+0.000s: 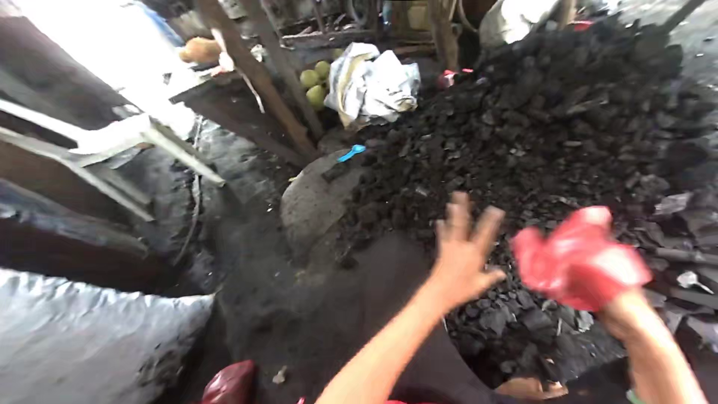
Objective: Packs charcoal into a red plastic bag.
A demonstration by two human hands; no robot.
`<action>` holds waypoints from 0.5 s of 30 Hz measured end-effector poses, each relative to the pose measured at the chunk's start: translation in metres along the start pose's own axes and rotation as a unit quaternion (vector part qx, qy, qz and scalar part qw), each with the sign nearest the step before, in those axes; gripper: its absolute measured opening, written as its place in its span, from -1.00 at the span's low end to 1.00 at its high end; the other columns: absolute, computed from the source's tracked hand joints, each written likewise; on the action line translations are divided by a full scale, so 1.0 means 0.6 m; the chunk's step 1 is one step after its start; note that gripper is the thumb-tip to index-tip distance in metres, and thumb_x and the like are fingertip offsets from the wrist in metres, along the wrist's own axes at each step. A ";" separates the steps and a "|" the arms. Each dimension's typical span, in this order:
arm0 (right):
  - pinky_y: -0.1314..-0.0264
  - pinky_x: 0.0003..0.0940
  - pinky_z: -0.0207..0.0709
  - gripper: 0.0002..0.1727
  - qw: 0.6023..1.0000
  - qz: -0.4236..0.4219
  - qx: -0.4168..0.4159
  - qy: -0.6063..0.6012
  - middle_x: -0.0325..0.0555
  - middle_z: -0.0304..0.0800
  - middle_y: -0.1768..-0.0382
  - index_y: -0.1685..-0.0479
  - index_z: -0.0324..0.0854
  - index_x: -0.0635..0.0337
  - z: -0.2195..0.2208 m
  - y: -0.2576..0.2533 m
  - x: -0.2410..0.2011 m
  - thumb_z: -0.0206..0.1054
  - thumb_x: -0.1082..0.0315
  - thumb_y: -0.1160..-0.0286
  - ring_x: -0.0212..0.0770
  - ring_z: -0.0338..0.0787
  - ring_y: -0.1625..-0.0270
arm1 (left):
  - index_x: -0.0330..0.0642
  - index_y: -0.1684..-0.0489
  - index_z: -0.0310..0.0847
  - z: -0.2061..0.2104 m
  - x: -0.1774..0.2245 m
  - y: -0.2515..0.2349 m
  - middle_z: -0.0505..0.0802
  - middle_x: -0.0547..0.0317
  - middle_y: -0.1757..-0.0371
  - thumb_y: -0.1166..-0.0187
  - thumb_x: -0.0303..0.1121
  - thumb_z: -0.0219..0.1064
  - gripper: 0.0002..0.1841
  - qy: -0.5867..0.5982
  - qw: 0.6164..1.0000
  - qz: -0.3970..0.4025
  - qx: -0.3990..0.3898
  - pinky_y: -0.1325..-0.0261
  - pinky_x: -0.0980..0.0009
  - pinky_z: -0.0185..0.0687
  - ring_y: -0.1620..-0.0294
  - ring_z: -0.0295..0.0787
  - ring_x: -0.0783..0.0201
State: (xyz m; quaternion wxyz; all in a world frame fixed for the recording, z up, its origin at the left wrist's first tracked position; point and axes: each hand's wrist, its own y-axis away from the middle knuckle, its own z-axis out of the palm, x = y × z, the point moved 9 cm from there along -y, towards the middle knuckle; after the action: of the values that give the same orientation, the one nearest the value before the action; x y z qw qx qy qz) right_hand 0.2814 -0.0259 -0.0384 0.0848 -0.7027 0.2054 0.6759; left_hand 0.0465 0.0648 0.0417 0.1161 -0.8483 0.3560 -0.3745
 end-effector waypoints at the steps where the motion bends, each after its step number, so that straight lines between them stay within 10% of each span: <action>1: 0.21 -0.45 0.74 -0.75 0.994 0.013 -0.086 0.070 -0.30 0.79 0.36 -0.09 0.56 0.28 0.046 0.011 0.005 0.14 0.37 -0.56 -0.47 0.79 0.32 | 0.13 -0.74 0.40 0.051 0.058 -0.007 0.07 -0.36 -0.87 0.03 -0.20 0.83 0.06 -0.008 0.994 0.084 -0.063 -0.67 -0.61 -0.11 -0.85 -0.09 -0.43; 4: 0.07 -0.50 0.68 -0.82 0.970 0.071 -0.194 0.129 -0.34 0.75 0.34 0.01 0.62 0.28 0.105 0.033 0.036 0.17 0.42 -0.59 -0.54 0.73 0.26 | 0.28 -0.68 0.49 0.150 0.129 0.003 0.49 -0.01 -0.74 -0.10 -0.48 0.72 -0.06 0.011 0.954 0.210 -0.212 -0.63 -0.66 -0.17 -0.78 0.24 -0.26; 7: 0.08 -0.36 0.79 -0.65 0.980 0.104 -0.140 -0.098 -0.28 0.89 0.29 0.04 0.67 0.05 0.094 0.025 0.063 0.13 0.02 -0.58 -0.37 0.87 0.21 | -0.19 -0.16 0.78 0.166 0.078 0.003 0.91 -0.06 0.08 -0.47 -0.38 0.51 -0.69 0.009 0.969 0.158 -0.191 -0.27 -0.22 0.65 0.01 0.90 -0.06; 9: 0.02 -0.24 0.83 -0.21 0.978 0.077 -0.126 -0.149 -0.18 0.89 0.06 -0.34 0.54 0.09 0.079 0.022 0.069 0.58 -0.18 -0.13 -0.25 0.90 0.07 | -0.32 0.21 0.79 0.144 0.038 -0.007 0.87 -0.10 0.36 -0.50 -0.37 0.45 -0.84 -0.010 0.988 0.107 -0.110 0.26 -0.04 0.79 0.34 0.89 -0.06; 12: -0.07 -0.26 0.82 -0.11 0.984 0.041 -0.157 -0.073 -0.17 0.84 -0.10 -0.46 0.45 0.16 0.069 0.022 0.050 0.66 0.30 0.13 -0.26 0.88 -0.05 | -0.37 0.16 0.78 0.126 -0.030 -0.022 0.87 -0.18 0.28 -0.71 -0.19 0.28 -0.65 0.049 0.984 -0.102 -0.135 0.03 -0.17 0.73 0.17 0.87 -0.15; 15: 0.13 -0.36 0.83 -0.21 0.985 -0.013 -0.080 -0.152 -0.23 0.91 0.09 -0.28 0.64 0.03 0.022 0.009 0.023 0.75 0.16 0.20 -0.34 0.89 0.17 | -0.34 0.12 0.75 0.112 -0.094 -0.024 0.82 -0.14 0.29 -0.77 -0.08 0.24 -0.58 0.169 0.940 -0.276 -0.107 -0.02 -0.10 0.64 0.19 0.78 -0.04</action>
State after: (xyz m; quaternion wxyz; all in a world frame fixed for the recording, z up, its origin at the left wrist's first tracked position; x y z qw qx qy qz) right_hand 0.2670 -0.0280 -0.0520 0.0670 -0.5987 0.1265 0.7881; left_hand 0.0758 0.1094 -0.0294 -0.1447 -0.8447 0.1603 -0.4898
